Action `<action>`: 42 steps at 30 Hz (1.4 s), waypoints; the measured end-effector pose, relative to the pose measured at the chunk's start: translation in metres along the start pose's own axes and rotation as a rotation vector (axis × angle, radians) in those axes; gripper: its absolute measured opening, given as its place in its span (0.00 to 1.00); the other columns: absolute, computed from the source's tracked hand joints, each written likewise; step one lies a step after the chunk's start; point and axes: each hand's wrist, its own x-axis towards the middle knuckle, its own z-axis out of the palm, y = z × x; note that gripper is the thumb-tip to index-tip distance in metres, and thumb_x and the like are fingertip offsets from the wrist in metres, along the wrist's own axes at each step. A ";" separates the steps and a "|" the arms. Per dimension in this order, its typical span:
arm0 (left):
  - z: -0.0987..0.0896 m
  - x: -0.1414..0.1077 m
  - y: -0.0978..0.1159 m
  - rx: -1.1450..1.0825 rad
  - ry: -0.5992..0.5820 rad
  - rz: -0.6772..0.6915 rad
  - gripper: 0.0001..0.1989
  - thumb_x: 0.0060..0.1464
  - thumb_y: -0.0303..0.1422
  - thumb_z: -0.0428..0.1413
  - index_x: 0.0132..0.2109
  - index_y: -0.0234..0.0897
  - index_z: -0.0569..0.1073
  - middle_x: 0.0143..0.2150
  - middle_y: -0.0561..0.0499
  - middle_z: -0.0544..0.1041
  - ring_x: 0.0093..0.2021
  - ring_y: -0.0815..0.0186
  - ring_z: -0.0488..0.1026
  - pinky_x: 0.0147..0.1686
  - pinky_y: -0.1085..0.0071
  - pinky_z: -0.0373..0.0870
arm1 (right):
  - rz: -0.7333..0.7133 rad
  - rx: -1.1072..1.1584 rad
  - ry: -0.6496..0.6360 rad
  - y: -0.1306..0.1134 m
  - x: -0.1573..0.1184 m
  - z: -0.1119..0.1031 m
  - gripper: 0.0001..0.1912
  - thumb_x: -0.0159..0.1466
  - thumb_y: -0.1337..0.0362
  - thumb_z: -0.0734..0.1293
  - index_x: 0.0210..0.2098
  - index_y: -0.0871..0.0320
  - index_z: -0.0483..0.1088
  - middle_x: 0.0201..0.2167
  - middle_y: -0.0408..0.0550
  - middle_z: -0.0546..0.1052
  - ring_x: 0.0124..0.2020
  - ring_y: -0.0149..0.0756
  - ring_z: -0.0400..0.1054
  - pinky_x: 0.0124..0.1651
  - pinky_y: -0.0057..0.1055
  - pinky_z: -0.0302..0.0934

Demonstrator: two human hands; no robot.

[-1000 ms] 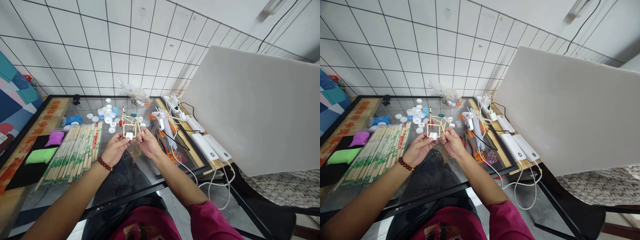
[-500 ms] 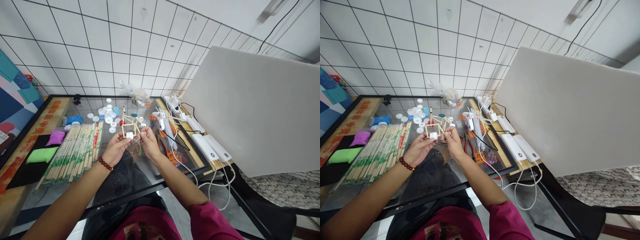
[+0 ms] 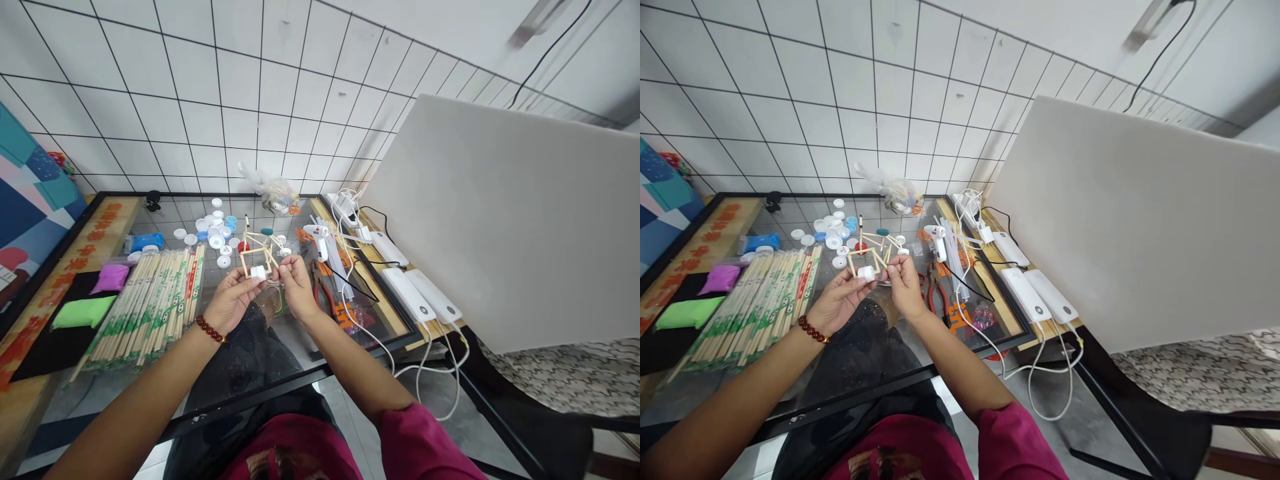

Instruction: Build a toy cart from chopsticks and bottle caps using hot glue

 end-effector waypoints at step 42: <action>-0.016 0.012 0.004 -0.079 0.174 -0.032 0.17 0.41 0.26 0.71 0.39 0.36 0.77 0.38 0.50 0.82 0.40 0.66 0.79 0.47 0.68 0.76 | 0.429 0.609 -0.023 -0.019 0.014 -0.019 0.15 0.55 0.67 0.74 0.35 0.54 0.64 0.25 0.35 0.52 0.24 0.27 0.46 0.32 0.28 0.52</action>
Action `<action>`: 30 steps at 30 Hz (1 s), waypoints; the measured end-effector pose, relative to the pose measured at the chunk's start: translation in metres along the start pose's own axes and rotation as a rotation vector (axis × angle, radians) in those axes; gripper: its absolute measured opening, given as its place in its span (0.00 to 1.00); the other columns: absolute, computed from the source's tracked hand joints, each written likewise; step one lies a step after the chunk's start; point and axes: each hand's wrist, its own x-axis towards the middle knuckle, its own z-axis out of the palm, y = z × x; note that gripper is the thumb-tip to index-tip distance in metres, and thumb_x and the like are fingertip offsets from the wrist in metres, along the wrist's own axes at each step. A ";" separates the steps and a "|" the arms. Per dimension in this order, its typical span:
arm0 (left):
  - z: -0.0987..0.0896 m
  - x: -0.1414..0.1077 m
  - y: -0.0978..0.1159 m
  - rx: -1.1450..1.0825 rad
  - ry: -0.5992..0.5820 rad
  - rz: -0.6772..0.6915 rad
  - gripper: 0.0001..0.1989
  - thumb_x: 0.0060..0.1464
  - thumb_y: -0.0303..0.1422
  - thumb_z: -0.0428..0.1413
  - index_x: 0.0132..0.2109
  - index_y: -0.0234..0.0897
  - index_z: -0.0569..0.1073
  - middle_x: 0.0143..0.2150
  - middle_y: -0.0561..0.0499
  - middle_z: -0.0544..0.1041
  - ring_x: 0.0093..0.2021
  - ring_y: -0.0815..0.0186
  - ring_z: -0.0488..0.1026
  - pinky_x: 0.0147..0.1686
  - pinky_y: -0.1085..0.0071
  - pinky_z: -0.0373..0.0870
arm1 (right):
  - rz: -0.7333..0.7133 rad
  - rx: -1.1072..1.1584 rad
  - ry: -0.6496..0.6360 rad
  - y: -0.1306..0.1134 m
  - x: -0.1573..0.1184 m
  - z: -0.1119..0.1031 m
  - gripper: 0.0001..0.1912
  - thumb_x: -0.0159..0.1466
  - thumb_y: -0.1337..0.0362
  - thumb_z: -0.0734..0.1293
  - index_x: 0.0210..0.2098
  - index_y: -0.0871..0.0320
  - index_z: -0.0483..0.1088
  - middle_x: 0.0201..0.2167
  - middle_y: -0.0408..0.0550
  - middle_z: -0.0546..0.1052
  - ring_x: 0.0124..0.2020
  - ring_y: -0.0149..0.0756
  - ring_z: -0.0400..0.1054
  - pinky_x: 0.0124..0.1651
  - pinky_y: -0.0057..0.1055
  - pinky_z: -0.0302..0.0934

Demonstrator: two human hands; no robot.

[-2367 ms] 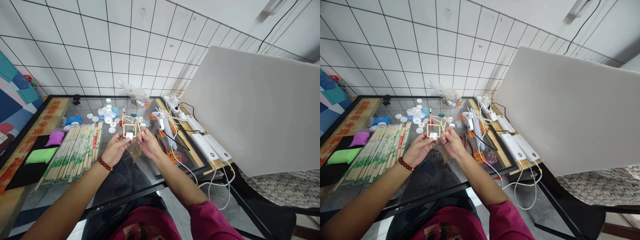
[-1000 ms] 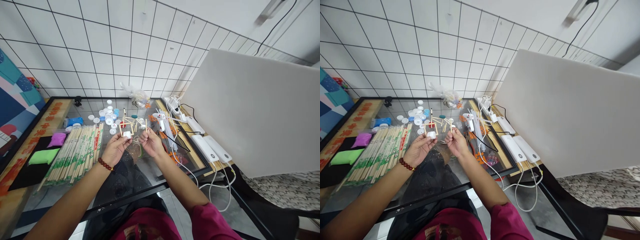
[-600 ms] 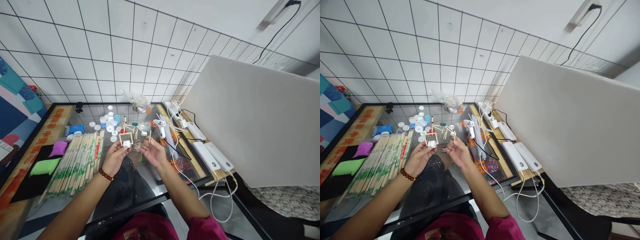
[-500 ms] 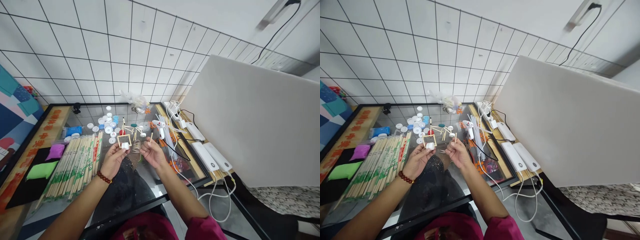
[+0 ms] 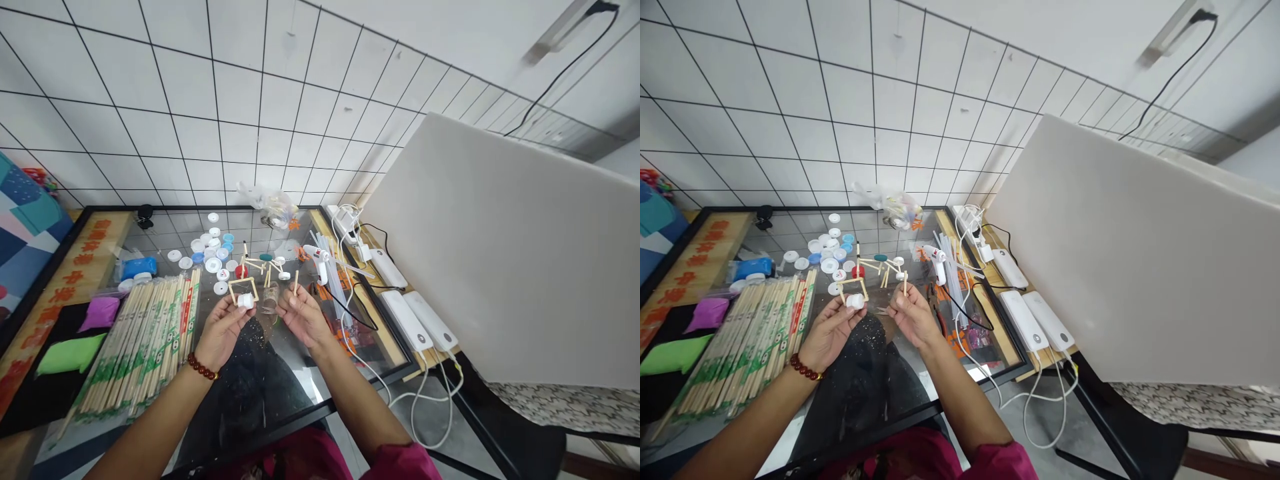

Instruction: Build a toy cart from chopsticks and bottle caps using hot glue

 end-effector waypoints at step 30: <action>-0.002 -0.001 -0.004 0.023 0.005 -0.001 0.16 0.41 0.27 0.71 0.39 0.37 0.77 0.37 0.51 0.81 0.40 0.64 0.79 0.46 0.66 0.75 | -0.033 -0.351 0.103 0.015 -0.001 -0.010 0.17 0.55 0.49 0.76 0.31 0.55 0.73 0.17 0.33 0.53 0.20 0.27 0.46 0.27 0.28 0.47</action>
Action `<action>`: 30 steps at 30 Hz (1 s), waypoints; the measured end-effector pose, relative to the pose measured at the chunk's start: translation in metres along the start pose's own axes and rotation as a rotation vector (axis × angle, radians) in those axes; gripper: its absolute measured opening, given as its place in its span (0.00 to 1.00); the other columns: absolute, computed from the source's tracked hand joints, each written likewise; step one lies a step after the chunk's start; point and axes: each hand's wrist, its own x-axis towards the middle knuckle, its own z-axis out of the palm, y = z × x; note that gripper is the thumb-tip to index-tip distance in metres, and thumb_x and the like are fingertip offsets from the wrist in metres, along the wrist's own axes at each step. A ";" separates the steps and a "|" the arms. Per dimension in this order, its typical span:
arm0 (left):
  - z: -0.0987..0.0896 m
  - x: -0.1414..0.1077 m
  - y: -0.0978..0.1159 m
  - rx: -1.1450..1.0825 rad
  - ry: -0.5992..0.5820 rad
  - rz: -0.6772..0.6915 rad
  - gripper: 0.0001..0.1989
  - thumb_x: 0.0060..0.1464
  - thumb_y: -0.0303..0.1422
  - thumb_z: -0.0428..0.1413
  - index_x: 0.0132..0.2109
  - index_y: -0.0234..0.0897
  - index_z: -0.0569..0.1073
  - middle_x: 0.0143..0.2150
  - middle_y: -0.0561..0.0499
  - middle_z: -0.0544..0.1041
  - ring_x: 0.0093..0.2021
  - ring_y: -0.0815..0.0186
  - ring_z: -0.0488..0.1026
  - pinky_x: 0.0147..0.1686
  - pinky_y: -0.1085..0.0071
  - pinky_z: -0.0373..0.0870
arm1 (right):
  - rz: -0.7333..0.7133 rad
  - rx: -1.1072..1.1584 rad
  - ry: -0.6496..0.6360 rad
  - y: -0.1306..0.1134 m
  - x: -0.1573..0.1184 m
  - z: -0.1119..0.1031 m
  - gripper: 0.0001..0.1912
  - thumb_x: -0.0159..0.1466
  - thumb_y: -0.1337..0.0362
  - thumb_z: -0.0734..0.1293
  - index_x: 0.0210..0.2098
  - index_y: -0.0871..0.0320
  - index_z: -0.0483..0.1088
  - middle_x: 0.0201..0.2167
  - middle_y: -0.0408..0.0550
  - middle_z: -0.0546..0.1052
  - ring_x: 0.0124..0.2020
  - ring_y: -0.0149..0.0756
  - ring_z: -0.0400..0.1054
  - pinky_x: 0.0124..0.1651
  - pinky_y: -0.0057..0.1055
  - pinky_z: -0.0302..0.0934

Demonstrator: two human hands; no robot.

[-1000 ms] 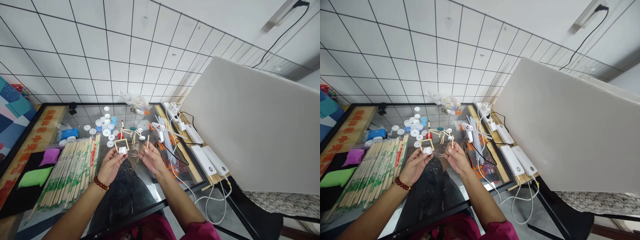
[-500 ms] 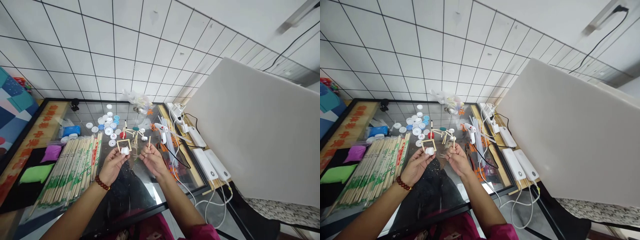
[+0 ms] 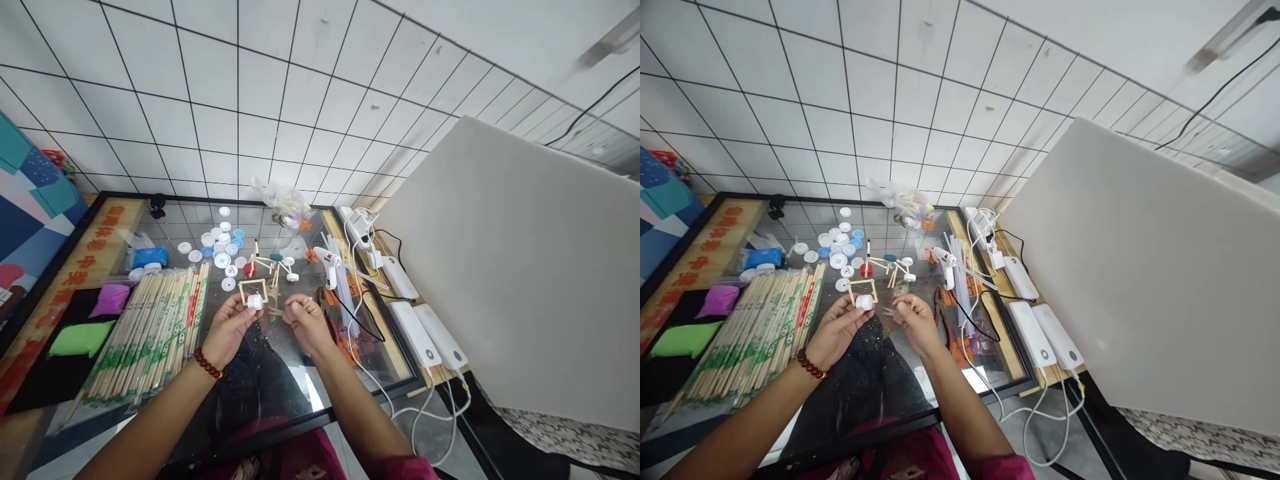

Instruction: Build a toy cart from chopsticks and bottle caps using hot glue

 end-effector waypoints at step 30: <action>0.007 -0.003 0.012 0.018 0.091 0.071 0.18 0.36 0.28 0.72 0.38 0.36 0.81 0.38 0.50 0.82 0.36 0.66 0.77 0.38 0.67 0.76 | -0.275 -0.499 0.210 -0.014 0.005 -0.010 0.07 0.62 0.57 0.69 0.38 0.52 0.75 0.24 0.39 0.65 0.27 0.32 0.56 0.32 0.28 0.54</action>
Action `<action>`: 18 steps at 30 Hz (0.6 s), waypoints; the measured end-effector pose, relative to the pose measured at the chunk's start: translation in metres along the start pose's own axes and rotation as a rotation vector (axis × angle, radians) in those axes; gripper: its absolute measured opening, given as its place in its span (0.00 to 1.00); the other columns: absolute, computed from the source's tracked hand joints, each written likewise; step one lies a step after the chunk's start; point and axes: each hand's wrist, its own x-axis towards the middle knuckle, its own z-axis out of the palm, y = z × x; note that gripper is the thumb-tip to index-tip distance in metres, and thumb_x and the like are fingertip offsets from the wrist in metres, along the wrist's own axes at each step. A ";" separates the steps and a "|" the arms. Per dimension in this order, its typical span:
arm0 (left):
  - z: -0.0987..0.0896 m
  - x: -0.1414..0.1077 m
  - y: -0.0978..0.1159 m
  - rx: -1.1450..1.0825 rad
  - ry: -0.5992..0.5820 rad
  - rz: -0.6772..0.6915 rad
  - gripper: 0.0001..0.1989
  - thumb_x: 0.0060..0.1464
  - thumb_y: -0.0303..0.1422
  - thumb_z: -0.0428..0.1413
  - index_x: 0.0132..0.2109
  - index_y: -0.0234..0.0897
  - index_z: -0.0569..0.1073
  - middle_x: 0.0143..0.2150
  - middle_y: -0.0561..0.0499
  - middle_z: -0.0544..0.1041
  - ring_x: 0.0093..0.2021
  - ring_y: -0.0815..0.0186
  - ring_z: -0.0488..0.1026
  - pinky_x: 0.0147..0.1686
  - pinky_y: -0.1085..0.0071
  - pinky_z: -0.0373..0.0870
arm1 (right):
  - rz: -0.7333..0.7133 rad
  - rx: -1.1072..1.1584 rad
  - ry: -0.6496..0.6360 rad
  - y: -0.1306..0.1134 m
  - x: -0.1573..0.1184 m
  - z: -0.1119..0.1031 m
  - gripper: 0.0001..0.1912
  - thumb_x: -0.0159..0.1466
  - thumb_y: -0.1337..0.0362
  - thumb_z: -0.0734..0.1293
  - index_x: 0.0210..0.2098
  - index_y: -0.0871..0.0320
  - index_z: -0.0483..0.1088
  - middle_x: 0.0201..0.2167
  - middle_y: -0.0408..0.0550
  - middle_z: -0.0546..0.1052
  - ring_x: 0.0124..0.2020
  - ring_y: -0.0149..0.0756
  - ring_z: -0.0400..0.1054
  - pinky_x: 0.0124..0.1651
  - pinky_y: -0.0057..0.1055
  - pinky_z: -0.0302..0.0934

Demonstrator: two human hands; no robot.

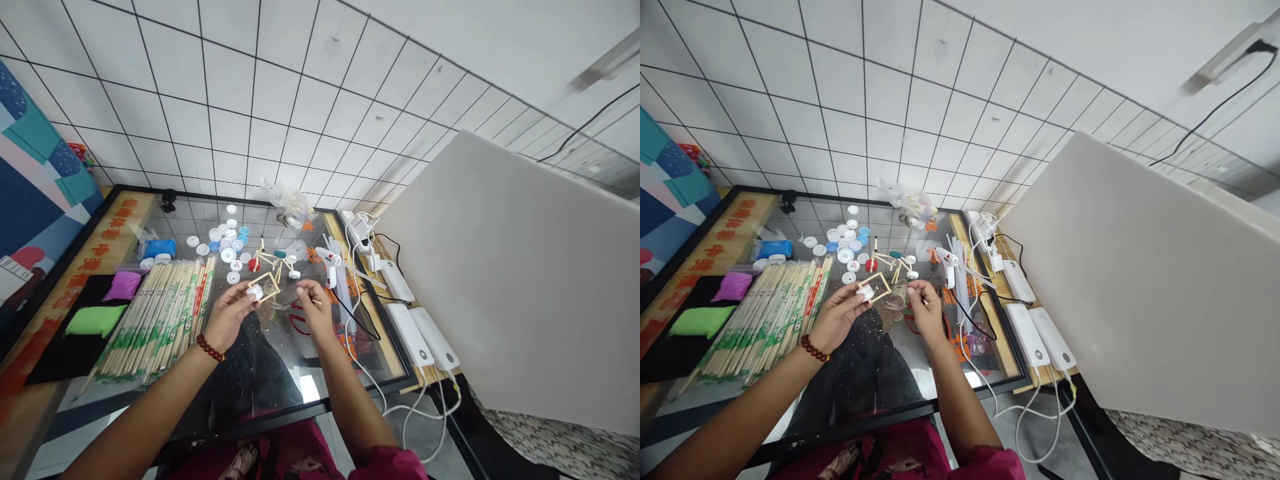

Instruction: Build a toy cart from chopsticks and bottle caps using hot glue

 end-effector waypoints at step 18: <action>-0.003 -0.002 -0.002 0.227 -0.049 -0.030 0.21 0.35 0.33 0.72 0.41 0.36 0.84 0.40 0.46 0.84 0.37 0.64 0.77 0.39 0.69 0.72 | 0.095 -0.091 -0.189 0.000 0.010 0.008 0.13 0.55 0.54 0.72 0.29 0.59 0.79 0.21 0.41 0.72 0.24 0.28 0.59 0.30 0.27 0.55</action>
